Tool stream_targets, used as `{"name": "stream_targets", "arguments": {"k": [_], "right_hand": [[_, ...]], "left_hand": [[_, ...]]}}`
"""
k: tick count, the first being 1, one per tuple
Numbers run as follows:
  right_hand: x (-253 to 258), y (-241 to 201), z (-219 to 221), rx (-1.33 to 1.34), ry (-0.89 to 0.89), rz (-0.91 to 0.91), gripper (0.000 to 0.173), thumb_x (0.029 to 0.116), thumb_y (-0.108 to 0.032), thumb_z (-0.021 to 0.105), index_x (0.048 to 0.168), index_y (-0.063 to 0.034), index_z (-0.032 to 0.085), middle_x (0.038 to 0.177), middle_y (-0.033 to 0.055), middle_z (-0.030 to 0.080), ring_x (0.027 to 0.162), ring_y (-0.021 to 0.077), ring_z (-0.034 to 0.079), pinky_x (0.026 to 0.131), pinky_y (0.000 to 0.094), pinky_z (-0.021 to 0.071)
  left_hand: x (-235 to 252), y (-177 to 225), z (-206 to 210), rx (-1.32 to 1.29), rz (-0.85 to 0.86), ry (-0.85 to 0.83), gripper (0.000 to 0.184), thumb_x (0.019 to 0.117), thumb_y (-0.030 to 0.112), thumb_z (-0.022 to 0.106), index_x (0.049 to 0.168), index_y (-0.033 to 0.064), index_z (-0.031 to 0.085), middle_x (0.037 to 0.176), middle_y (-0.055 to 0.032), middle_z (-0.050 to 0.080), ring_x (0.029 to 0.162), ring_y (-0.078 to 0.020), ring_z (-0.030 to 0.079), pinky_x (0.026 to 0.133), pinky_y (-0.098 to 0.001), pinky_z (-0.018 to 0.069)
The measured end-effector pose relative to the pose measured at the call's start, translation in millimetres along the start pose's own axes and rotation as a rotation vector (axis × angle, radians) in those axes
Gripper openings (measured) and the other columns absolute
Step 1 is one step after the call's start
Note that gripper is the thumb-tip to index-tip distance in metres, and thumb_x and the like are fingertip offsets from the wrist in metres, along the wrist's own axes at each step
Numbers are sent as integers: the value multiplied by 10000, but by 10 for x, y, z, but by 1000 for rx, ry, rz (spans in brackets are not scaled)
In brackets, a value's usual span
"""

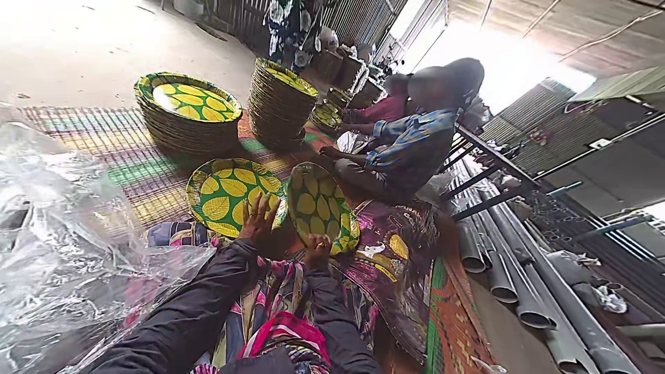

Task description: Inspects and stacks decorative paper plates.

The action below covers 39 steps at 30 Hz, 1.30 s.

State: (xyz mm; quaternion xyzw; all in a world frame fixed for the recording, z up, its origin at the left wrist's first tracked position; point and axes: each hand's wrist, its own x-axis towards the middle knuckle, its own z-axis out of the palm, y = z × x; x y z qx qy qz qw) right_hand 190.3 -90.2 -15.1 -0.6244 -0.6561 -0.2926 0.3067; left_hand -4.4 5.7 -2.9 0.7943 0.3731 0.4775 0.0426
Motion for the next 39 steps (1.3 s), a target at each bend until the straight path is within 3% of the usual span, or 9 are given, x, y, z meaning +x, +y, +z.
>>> {"name": "stream_targets", "arguments": {"k": [3, 5, 7, 8, 10, 13, 16, 22, 39], "right_hand": [[358, -78, -29, 56, 45, -225, 173, 918, -1, 618, 1005, 25, 766, 932, 232, 744, 915, 416, 730, 999, 607, 504], [559, -136, 21, 45, 47, -300, 182, 880, 32, 639, 999, -8, 771, 962, 205, 747, 935, 394, 727, 1006, 592, 501], [661, -162, 88, 57, -53, -241, 265, 843, 33, 658, 1090, 26, 755, 1099, 243, 740, 1048, 452, 710, 1023, 633, 487], [669, -151, 112, 73, -137, -163, 334, 843, -11, 691, 1168, 58, 728, 1185, 270, 717, 1129, 487, 676, 1051, 657, 458], [565, -27, 210, 52, -206, -15, 560, 821, -231, 797, 1251, 104, 670, 1264, 307, 673, 1203, 516, 629, 1073, 659, 432], [186, 129, 214, -96, -491, 319, 723, 910, -371, 760, 1438, 69, 536, 1487, 316, 510, 1400, 483, 477, 1182, 587, 345], [21, 158, 156, -203, -800, 606, 762, 965, -358, 701, 1555, 11, 391, 1623, 311, 312, 1513, 463, 312, 1232, 564, 273], [32, 71, 151, -266, -846, 566, 641, 1000, -267, 652, 1543, -11, 429, 1615, 252, 375, 1516, 400, 343, 1233, 554, 265], [-95, -75, -35, -269, -832, 605, 565, 1038, -220, 586, 1540, -11, 432, 1599, 236, 412, 1463, 387, 439, 1187, 494, 375]], "left_hand": [[26, 237, -159, 71, 229, 51, 498, 932, 205, 689, 1421, 127, 638, 1492, -203, 575, 1404, -500, 491, 1042, -835, 276], [11, 258, -154, 103, 244, -26, 390, 939, 83, 652, 1326, 63, 693, 1432, -181, 634, 1384, -445, 539, 1044, -812, 306], [16, 182, -129, 89, 98, -145, 209, 981, -18, 573, 1108, -55, 734, 1207, -244, 729, 1279, -457, 624, 1117, -744, 328], [48, 137, -163, 113, -35, -318, 221, 1013, -4, 531, 1111, -82, 713, 1172, -276, 721, 1243, -469, 636, 1132, -696, 351], [183, 34, -233, 102, -346, -725, 266, 1056, 52, 516, 1241, -85, 649, 1308, -318, 633, 1279, -501, 579, 1075, -658, 417], [339, -40, -361, 22, -584, -998, 364, 1026, 134, 629, 1305, -99, 611, 1476, -318, 509, 1413, -505, 448, 1067, -667, 431], [310, -166, -194, 57, -515, -947, 346, 970, 215, 716, 1207, -35, 690, 1385, -262, 597, 1369, -471, 500, 982, -642, 498], [306, -133, -4, -123, -452, -897, 372, 989, 305, 711, 1222, 15, 702, 1276, -245, 662, 1221, -453, 627, 938, -661, 524], [312, -155, -138, -165, -375, -906, 383, 1026, 263, 650, 1310, 6, 656, 1222, -261, 691, 1210, -451, 641, 994, -667, 492]]}}
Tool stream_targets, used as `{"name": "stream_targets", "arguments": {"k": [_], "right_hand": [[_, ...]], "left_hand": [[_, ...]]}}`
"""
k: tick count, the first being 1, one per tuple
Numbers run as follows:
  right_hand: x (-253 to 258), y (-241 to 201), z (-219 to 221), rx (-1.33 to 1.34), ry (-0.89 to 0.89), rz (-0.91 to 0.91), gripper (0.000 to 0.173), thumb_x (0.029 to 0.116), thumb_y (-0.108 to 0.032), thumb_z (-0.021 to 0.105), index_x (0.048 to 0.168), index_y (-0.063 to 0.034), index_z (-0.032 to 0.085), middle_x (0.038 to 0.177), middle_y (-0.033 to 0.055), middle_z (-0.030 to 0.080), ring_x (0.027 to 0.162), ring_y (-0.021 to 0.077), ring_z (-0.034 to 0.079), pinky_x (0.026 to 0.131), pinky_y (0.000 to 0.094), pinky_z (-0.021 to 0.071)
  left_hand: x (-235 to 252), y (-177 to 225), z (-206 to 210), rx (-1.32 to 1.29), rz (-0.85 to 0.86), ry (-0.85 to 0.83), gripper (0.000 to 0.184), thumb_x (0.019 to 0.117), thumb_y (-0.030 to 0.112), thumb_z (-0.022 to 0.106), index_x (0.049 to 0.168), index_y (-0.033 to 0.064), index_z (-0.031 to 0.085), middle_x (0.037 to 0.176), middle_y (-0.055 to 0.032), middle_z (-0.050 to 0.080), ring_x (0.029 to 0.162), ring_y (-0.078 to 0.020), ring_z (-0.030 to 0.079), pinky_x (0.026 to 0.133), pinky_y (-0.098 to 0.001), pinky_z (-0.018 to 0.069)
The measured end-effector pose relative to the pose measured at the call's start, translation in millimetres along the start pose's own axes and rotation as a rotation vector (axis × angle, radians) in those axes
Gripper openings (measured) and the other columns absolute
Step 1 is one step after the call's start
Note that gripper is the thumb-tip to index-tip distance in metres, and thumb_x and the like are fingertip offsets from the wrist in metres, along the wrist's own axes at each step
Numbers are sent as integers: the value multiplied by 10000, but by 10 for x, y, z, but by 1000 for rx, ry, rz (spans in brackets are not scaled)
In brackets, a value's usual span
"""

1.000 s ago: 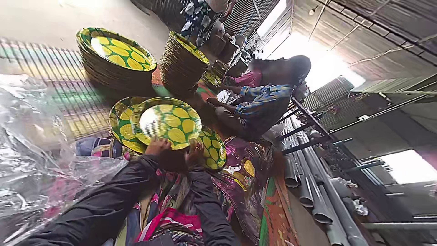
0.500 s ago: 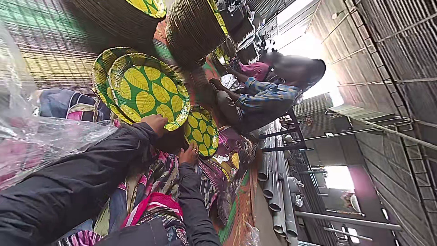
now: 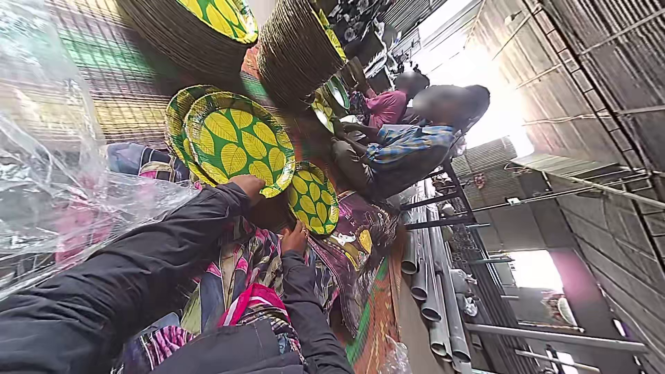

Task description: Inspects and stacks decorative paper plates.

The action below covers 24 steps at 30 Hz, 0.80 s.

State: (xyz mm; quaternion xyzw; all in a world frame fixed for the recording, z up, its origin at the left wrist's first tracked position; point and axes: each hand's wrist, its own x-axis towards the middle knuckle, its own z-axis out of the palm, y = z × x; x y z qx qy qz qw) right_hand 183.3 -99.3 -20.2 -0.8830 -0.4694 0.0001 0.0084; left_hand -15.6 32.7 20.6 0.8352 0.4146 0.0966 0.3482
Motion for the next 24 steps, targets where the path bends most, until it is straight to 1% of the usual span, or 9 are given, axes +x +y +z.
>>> {"name": "stream_targets", "arguments": {"k": [4, 6, 9, 12, 17, 20, 24], "right_hand": [[1, -5, 19, -1, -4, 8, 553, 1044, -224, 575, 1541, -25, 438, 1585, 224, 440, 1439, 380, 472, 1172, 504, 392], [11, 10, 48, 6, 11, 10, 539, 1040, -218, 583, 1525, -20, 459, 1566, 228, 462, 1417, 380, 497, 1160, 508, 408], [10, 16, 50, 36, 24, -8, 499, 1045, -200, 568, 1495, 1, 492, 1545, 235, 484, 1414, 380, 502, 1157, 498, 415], [7, 15, 57, 50, 39, -10, 479, 1047, -191, 564, 1481, 5, 509, 1535, 239, 495, 1403, 386, 512, 1150, 496, 422], [-4, -16, 11, 27, 2, 2, 481, 1065, -191, 525, 1508, -9, 480, 1551, 223, 484, 1411, 370, 509, 1163, 490, 409], [-16, -21, -6, 28, 2, -11, 480, 1063, -176, 523, 1505, 6, 477, 1541, 236, 491, 1401, 381, 517, 1155, 490, 417], [-27, -39, -12, 36, 6, -4, 481, 1061, -173, 529, 1507, -2, 477, 1535, 231, 501, 1387, 378, 532, 1145, 490, 427]], "left_hand": [[8, -11, -3, -9, 0, 5, 377, 1023, 268, 651, 1303, 15, 663, 1214, -247, 697, 1194, -441, 652, 978, -668, 500], [8, 1, -13, -2, 3, -2, 371, 1029, 272, 645, 1294, 15, 667, 1209, -243, 699, 1192, -437, 653, 974, -666, 501], [-4, 19, -42, 7, 27, -17, 365, 1042, 264, 627, 1287, -5, 664, 1211, -254, 695, 1198, -444, 649, 994, -653, 496], [-8, 22, -50, 5, 37, -15, 360, 1041, 264, 629, 1281, -2, 668, 1202, -256, 697, 1195, -445, 650, 989, -654, 498], [-14, 28, -63, 2, 49, -11, 359, 1045, 260, 622, 1285, -4, 667, 1211, -256, 694, 1194, -443, 651, 987, -656, 498], [-17, 27, -63, 7, 57, -9, 352, 1044, 254, 620, 1276, -7, 669, 1203, -259, 696, 1186, -447, 655, 978, -655, 504], [-33, 40, -81, 10, 64, -28, 367, 1050, 256, 612, 1294, -15, 655, 1224, -259, 688, 1211, -439, 642, 1011, -637, 492]]}}
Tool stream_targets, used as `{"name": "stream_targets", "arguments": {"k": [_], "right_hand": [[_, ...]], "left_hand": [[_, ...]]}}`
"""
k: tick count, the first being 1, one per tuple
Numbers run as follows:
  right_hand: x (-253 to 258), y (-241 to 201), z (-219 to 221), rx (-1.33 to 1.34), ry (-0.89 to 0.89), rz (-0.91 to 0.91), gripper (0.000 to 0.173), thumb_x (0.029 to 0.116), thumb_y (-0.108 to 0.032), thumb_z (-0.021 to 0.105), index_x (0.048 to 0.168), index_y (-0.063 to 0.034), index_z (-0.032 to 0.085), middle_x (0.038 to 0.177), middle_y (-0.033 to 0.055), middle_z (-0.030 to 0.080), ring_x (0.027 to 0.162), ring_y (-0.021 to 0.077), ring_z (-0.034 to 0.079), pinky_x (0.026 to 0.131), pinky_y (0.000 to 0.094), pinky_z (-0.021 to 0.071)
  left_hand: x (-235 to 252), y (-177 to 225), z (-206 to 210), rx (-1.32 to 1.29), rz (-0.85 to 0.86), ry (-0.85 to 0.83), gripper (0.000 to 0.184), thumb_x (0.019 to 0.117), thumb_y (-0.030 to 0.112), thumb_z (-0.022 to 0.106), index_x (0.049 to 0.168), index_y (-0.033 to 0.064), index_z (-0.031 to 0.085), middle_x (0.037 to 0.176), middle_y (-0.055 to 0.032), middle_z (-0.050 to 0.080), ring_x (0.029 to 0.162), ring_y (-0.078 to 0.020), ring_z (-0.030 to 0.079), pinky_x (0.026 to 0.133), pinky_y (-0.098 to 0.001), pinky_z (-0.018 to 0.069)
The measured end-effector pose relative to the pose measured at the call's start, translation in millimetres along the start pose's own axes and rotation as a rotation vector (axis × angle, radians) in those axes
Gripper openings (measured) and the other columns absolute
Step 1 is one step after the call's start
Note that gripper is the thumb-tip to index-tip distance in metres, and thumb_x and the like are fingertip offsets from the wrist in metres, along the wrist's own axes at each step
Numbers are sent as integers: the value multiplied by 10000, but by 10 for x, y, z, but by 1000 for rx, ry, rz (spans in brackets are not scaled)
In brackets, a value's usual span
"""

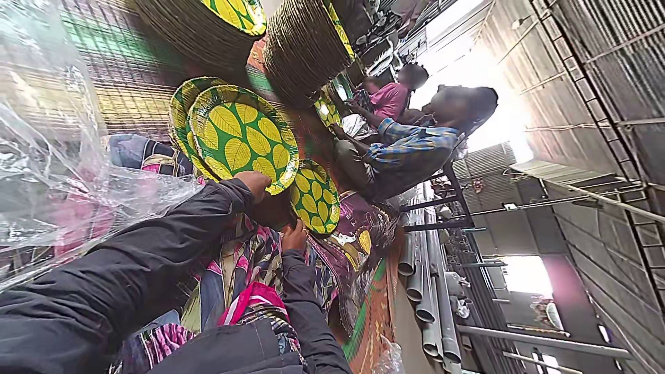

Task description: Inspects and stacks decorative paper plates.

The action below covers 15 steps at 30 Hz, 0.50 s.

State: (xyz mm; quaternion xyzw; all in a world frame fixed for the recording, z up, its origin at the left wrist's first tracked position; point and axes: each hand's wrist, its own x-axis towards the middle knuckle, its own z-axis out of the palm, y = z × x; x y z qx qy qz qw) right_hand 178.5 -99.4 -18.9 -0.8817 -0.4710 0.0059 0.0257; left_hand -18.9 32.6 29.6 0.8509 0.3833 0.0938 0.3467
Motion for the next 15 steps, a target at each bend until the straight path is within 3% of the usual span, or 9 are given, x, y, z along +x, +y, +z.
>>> {"name": "stream_targets", "arguments": {"k": [15], "right_hand": [[9, -15, 0, -19, -66, 31, 470, 1082, -203, 500, 1518, -32, 471, 1404, 248, 610, 1317, 391, 589, 1118, 511, 448]], "left_hand": [[7, 12, 0, 23, -21, -27, 373, 1041, 274, 630, 1303, 10, 663, 1233, -253, 688, 1201, -442, 649, 979, -652, 504]]}}
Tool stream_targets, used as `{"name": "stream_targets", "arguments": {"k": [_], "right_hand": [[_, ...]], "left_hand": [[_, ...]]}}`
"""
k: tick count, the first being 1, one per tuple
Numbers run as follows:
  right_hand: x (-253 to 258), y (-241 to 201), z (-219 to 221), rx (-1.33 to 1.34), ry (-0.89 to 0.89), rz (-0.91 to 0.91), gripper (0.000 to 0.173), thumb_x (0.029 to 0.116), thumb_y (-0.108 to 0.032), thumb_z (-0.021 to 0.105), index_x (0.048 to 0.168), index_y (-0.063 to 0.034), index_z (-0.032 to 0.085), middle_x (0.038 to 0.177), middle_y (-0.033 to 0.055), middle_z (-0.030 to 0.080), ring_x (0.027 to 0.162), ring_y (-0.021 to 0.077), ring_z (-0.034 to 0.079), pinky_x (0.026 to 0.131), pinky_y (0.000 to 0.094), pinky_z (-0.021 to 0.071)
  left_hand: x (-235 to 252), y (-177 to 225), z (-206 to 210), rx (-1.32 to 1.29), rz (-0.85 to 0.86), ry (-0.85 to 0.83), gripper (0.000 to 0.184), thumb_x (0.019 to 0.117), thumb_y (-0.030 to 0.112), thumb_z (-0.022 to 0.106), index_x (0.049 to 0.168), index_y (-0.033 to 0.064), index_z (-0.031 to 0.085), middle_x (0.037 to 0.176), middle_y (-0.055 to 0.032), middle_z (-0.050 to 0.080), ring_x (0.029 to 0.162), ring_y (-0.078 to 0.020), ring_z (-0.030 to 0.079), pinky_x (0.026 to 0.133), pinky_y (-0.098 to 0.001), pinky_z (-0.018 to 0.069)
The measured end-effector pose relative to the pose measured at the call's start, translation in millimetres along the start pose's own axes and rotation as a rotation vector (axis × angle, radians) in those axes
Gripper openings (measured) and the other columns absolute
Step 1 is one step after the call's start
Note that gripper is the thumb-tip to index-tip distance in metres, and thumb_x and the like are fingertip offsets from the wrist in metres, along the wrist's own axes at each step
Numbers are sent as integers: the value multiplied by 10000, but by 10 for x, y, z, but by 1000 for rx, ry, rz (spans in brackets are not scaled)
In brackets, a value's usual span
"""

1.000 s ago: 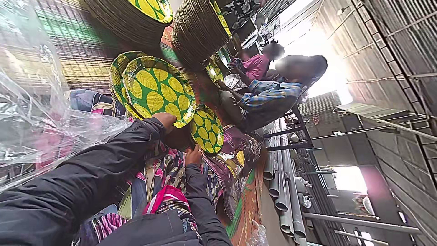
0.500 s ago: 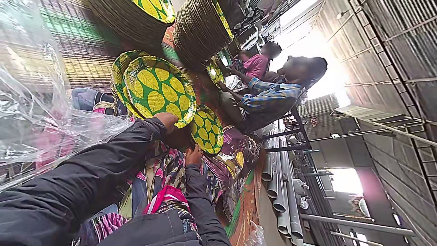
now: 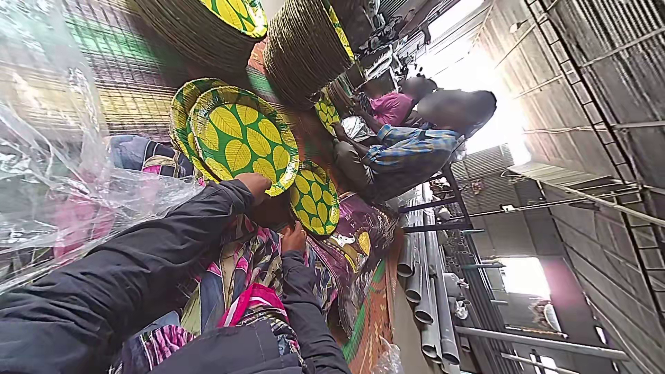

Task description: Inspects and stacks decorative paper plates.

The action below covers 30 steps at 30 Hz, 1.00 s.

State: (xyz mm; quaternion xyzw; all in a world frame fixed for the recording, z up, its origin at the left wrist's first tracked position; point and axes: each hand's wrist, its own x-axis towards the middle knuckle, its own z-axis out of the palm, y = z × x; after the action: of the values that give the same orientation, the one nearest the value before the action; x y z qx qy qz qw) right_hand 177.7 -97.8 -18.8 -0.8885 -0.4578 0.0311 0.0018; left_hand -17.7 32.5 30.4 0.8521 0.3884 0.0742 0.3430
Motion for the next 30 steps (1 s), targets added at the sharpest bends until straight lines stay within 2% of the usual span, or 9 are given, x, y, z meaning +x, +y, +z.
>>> {"name": "stream_targets", "arguments": {"k": [4, 7, 11, 14, 17, 20, 23, 26, 30], "right_hand": [[-13, -5, -13, 0, -25, 9, 466, 1092, -214, 477, 1525, -43, 465, 1388, 240, 624, 1307, 384, 600, 1109, 512, 456], [-29, -29, -74, 6, -78, -10, 440, 1102, -232, 442, 1487, -28, 505, 1365, 245, 638, 1300, 384, 606, 1112, 524, 458], [7, -65, -82, -34, -200, 6, 418, 1113, -286, 401, 1397, -64, 613, 1351, 212, 659, 1306, 362, 606, 1109, 534, 454], [13, -15, -45, -16, -231, 18, 410, 1114, -291, 399, 1363, -70, 637, 1348, 199, 663, 1307, 352, 605, 1100, 528, 457], [0, -8, -59, 12, -245, 16, 404, 1114, -294, 400, 1356, -79, 641, 1344, 189, 668, 1306, 340, 607, 1101, 516, 458], [-64, 37, -134, 41, -258, 36, 405, 1112, -299, 407, 1367, -83, 635, 1361, 184, 659, 1322, 343, 594, 1107, 522, 449], [-65, -42, -134, 77, -264, 22, 413, 1106, -302, 422, 1369, -65, 634, 1367, 206, 650, 1324, 368, 589, 1105, 545, 447], [3, 3, -12, 73, -245, -13, 413, 1103, -310, 427, 1344, -57, 647, 1334, 218, 667, 1300, 385, 605, 1084, 559, 459], [28, 60, -37, 99, -278, -24, 422, 1109, -299, 412, 1354, -36, 633, 1344, 231, 656, 1305, 386, 598, 1093, 556, 445]], "left_hand": [[2, -8, 21, -11, 2, 0, 373, 1039, 273, 634, 1306, 14, 662, 1230, -251, 690, 1203, -439, 648, 984, -650, 504], [20, -47, 40, -39, 1, 36, 347, 1027, 272, 649, 1277, 34, 684, 1198, -243, 706, 1177, -442, 661, 976, -668, 506], [-29, -35, -63, -34, -31, -25, 405, 1057, 268, 577, 1380, 27, 618, 1309, -258, 665, 1282, -455, 601, 1070, -677, 438], [-39, -26, -12, -15, -15, -3, 391, 1069, 261, 556, 1368, 20, 626, 1325, -241, 664, 1301, -425, 599, 1099, -635, 438], [-93, -8, 18, -110, -9, 159, 391, 1053, 199, 588, 1393, 6, 595, 1456, -252, 557, 1333, -401, 569, 1124, -561, 445], [-102, 69, 66, -216, -62, 336, 464, 1032, 177, 616, 1466, 33, 535, 1549, -230, 473, 1289, -377, 609, 1082, -510, 499], [-133, -6, 20, -239, -125, 398, 454, 1030, 185, 627, 1447, 20, 555, 1525, -241, 495, 1235, -351, 645, 1069, -464, 520], [-134, -52, 40, -185, -168, 307, 429, 1056, 213, 590, 1433, 9, 566, 1473, -241, 549, 1288, -355, 608, 1121, -470, 470], [-98, -18, 137, -66, -194, 199, 378, 1084, 209, 526, 1404, 19, 596, 1271, -194, 701, 1226, -326, 661, 1107, -481, 476]]}}
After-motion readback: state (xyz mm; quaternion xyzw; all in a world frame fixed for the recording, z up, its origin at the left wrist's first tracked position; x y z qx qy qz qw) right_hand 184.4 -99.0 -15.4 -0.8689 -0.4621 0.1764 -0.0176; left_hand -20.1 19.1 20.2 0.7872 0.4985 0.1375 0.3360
